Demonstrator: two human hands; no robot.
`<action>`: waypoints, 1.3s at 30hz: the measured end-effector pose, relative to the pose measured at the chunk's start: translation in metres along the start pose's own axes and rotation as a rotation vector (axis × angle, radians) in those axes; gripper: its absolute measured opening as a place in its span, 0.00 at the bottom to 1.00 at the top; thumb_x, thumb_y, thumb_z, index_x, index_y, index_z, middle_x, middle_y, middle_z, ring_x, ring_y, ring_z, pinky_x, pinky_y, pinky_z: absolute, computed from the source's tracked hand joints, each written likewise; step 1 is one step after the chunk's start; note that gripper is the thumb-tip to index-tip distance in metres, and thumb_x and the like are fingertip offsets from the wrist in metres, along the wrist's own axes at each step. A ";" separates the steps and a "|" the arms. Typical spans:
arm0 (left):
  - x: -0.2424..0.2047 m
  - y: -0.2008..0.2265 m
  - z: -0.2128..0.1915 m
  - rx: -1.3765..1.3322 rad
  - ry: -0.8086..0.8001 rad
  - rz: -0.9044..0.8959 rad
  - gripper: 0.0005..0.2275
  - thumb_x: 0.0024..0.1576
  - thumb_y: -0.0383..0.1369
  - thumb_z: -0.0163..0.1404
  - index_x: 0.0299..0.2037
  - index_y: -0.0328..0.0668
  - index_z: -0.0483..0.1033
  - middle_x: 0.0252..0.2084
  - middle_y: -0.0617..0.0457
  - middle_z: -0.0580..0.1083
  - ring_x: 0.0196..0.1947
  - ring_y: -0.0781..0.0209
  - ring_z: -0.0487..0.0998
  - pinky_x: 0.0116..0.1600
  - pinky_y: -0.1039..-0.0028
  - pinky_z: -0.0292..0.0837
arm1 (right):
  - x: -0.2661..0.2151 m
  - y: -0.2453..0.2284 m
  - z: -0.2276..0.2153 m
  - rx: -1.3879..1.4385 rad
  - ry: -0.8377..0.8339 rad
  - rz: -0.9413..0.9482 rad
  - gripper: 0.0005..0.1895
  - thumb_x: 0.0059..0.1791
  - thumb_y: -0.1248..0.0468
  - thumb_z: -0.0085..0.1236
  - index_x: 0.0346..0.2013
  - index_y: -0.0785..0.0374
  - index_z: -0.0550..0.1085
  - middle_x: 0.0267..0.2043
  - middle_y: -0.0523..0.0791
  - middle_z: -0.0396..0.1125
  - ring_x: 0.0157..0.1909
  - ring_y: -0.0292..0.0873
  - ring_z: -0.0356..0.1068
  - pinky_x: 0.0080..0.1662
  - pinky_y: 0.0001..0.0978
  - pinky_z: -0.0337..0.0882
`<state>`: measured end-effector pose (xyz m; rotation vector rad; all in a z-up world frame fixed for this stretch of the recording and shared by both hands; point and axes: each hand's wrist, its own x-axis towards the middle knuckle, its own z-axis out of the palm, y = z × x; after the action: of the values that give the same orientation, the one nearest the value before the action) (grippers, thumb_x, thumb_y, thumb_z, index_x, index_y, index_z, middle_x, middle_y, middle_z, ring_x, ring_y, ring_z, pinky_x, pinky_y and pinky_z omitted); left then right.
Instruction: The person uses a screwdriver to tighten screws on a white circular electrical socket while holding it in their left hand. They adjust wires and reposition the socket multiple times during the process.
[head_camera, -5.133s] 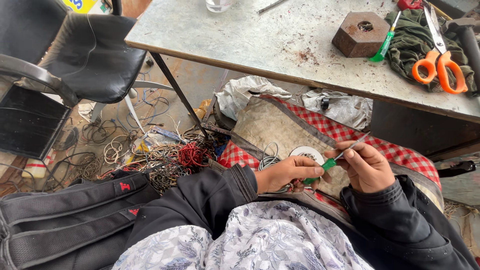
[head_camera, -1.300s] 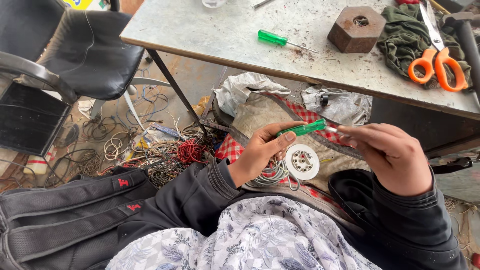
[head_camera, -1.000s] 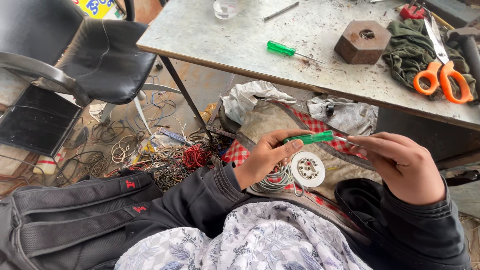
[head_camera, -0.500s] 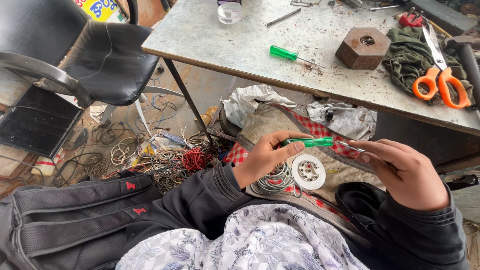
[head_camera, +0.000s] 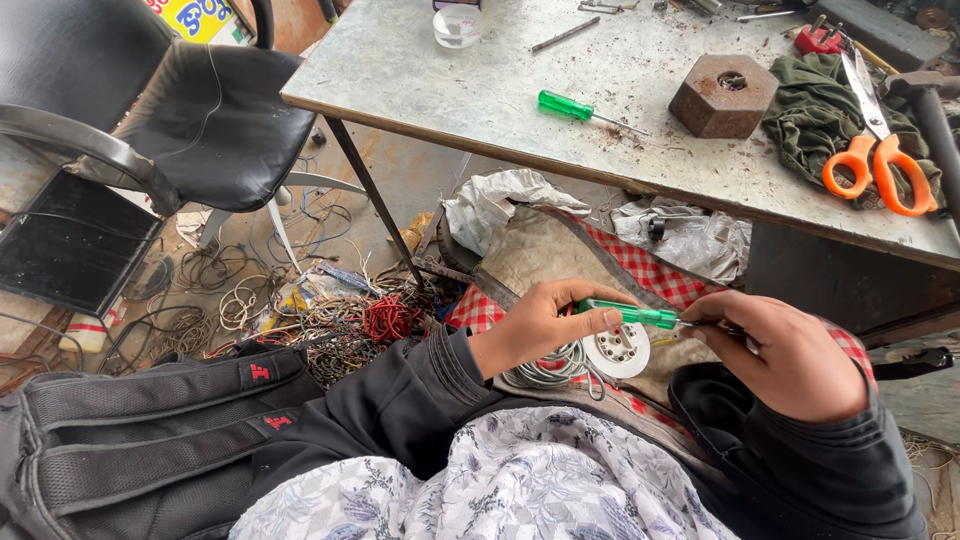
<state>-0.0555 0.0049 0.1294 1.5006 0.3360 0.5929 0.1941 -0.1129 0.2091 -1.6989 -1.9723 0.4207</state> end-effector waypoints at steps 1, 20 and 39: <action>0.001 -0.002 -0.001 -0.011 0.000 -0.001 0.17 0.63 0.39 0.56 0.56 0.35 0.79 0.36 0.60 0.79 0.33 0.81 0.73 0.33 0.86 0.64 | 0.001 0.000 0.002 0.019 -0.013 0.054 0.12 0.44 0.67 0.62 0.42 0.59 0.78 0.36 0.45 0.75 0.37 0.46 0.77 0.40 0.36 0.75; 0.004 -0.006 -0.020 -0.161 0.086 -0.040 0.17 0.61 0.41 0.58 0.53 0.36 0.81 0.32 0.56 0.78 0.27 0.79 0.70 0.29 0.87 0.62 | 0.002 0.020 0.021 0.172 0.050 0.137 0.08 0.49 0.67 0.60 0.40 0.67 0.80 0.22 0.47 0.72 0.24 0.39 0.69 0.28 0.30 0.70; 0.009 -0.021 -0.009 -0.301 0.097 -0.114 0.17 0.62 0.39 0.57 0.54 0.34 0.79 0.31 0.57 0.76 0.23 0.79 0.67 0.25 0.87 0.60 | 0.010 0.017 0.028 0.390 0.124 0.131 0.10 0.50 0.68 0.59 0.44 0.70 0.79 0.30 0.47 0.76 0.31 0.38 0.74 0.34 0.30 0.74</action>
<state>-0.0497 0.0180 0.1094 1.1591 0.3867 0.5984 0.1913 -0.0976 0.1788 -1.5630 -1.5740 0.6809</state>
